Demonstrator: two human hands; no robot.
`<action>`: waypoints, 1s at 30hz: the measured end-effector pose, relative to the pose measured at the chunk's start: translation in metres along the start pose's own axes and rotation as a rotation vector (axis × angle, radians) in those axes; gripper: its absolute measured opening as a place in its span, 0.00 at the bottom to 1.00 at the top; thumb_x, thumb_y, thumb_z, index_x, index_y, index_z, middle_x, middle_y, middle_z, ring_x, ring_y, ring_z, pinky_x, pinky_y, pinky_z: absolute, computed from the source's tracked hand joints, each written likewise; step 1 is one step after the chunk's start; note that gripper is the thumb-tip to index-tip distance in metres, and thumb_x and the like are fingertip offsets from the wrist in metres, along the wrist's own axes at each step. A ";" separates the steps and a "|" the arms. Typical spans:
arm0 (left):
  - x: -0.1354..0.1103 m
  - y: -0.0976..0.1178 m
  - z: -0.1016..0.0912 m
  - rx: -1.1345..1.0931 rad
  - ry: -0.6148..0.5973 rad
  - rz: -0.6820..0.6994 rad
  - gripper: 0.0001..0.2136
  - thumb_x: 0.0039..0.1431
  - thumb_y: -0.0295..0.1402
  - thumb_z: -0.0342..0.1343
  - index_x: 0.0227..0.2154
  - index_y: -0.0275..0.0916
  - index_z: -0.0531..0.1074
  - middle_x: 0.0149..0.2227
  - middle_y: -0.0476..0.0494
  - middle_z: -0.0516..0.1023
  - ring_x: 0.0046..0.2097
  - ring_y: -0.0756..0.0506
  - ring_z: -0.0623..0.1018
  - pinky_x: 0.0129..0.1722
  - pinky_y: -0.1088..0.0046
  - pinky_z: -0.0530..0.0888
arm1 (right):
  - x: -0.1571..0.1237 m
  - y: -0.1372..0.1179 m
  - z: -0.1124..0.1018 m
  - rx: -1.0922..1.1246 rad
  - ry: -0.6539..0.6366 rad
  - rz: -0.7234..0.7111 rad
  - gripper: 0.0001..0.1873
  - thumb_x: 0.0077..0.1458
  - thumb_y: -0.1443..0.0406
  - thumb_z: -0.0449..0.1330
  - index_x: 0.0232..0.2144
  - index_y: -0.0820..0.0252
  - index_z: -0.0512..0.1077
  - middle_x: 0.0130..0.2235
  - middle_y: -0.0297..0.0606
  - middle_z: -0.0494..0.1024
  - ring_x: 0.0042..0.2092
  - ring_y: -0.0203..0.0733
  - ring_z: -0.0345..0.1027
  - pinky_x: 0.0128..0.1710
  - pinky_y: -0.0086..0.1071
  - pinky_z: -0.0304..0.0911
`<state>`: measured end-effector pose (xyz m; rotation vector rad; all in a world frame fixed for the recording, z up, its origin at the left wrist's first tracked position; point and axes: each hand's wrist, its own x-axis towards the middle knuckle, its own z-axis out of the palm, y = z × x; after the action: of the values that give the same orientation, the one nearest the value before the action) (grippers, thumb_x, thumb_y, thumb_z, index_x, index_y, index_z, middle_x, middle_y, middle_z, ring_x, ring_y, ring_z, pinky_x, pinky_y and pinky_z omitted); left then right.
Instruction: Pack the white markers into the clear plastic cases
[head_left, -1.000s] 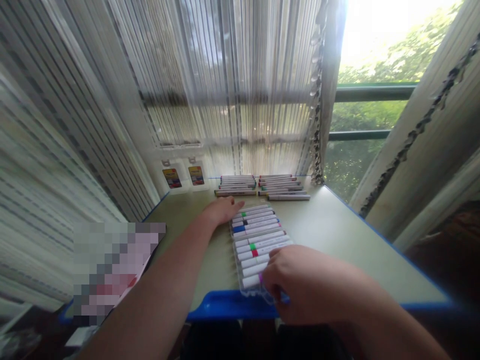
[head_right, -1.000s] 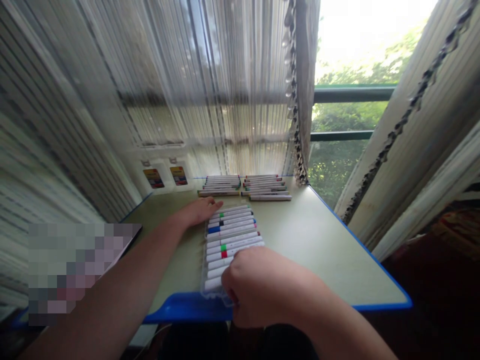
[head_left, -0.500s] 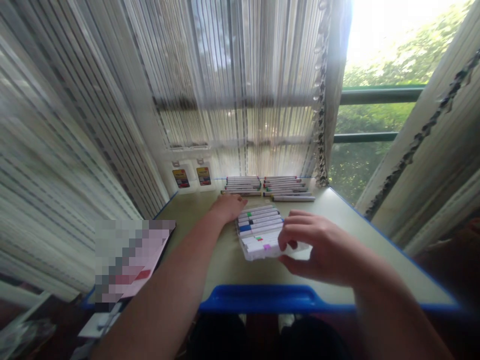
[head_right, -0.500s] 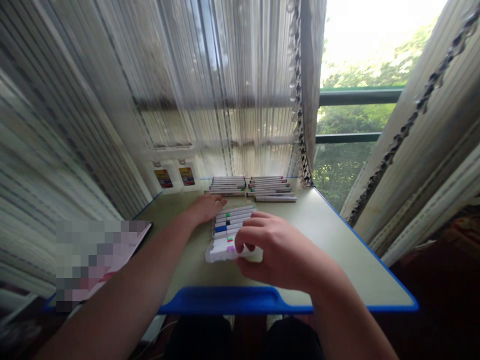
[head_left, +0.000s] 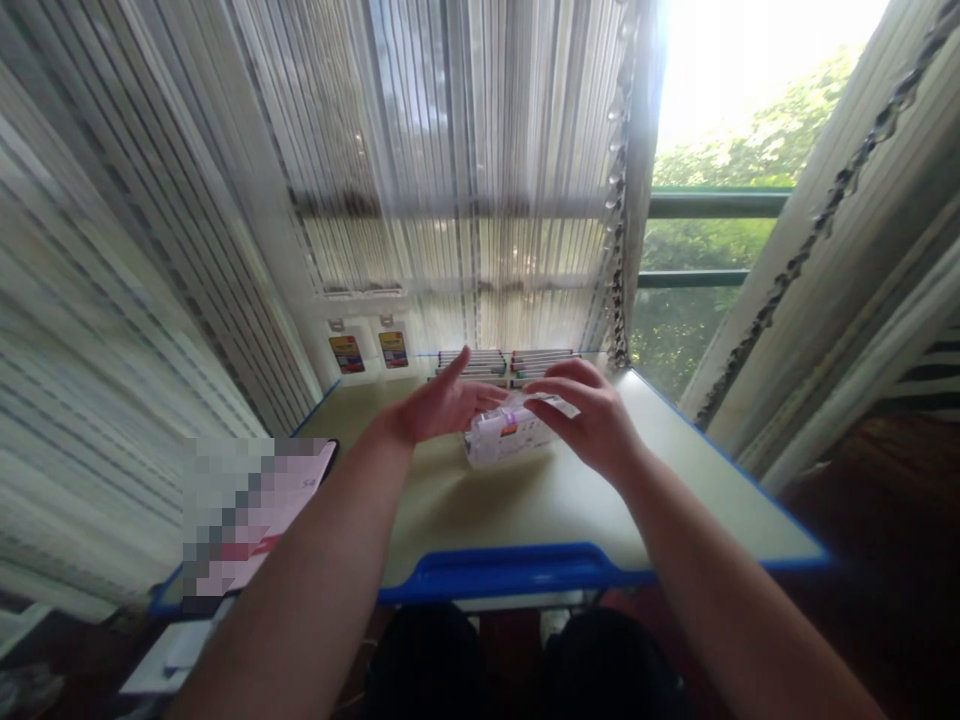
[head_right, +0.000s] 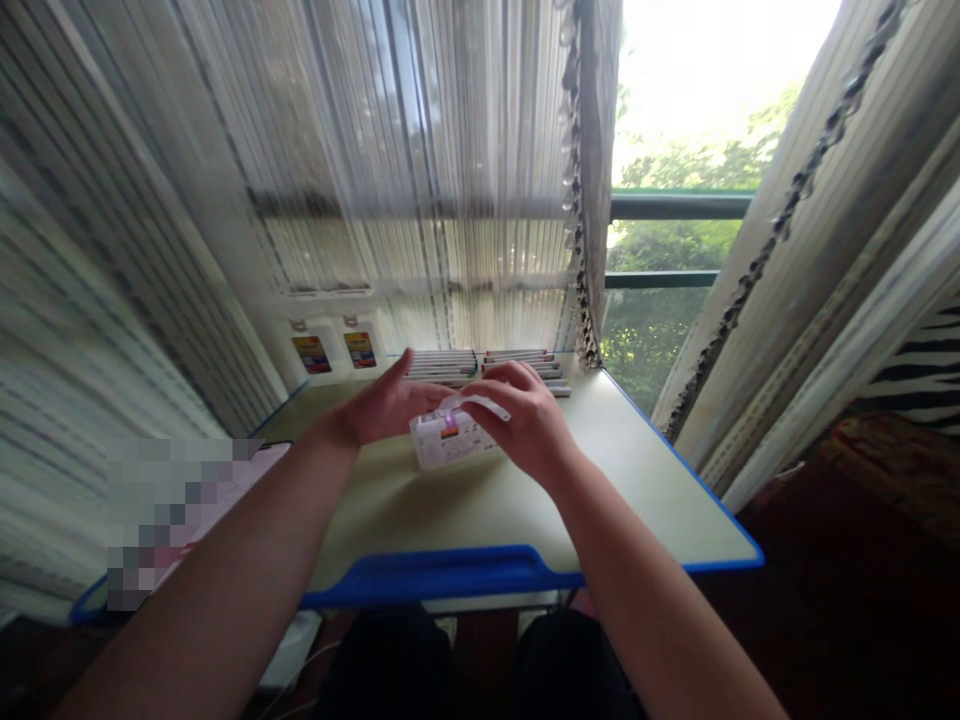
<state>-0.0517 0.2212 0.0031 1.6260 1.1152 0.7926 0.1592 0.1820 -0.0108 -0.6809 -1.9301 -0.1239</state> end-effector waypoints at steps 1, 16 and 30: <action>-0.002 0.000 0.000 -0.058 -0.035 0.004 0.36 0.47 0.66 0.38 0.37 0.40 0.76 0.38 0.37 0.79 0.47 0.40 0.75 0.42 0.63 0.71 | 0.000 0.002 0.001 0.000 0.008 -0.002 0.08 0.56 0.61 0.57 0.37 0.52 0.75 0.38 0.38 0.72 0.41 0.40 0.67 0.43 0.37 0.65; 0.006 -0.011 -0.011 -0.398 -0.270 -0.018 0.18 0.50 0.37 0.57 0.44 0.36 0.72 0.43 0.37 0.78 0.48 0.41 0.75 0.47 0.65 0.71 | -0.001 0.032 0.035 -0.010 -0.027 0.084 0.17 0.58 0.66 0.54 0.49 0.52 0.71 0.54 0.41 0.70 0.56 0.44 0.61 0.56 0.45 0.58; 0.017 -0.017 -0.012 -0.459 -0.169 -0.061 0.12 0.53 0.30 0.50 0.39 0.33 0.72 0.37 0.41 0.77 0.36 0.48 0.76 0.39 0.72 0.72 | -0.014 0.058 0.054 -0.037 -0.040 0.142 0.15 0.57 0.62 0.55 0.46 0.54 0.74 0.55 0.44 0.69 0.58 0.49 0.59 0.56 0.50 0.58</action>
<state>-0.0611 0.2426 -0.0092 1.2416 0.7883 0.7871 0.1497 0.2452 -0.0596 -0.8477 -1.9148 -0.0577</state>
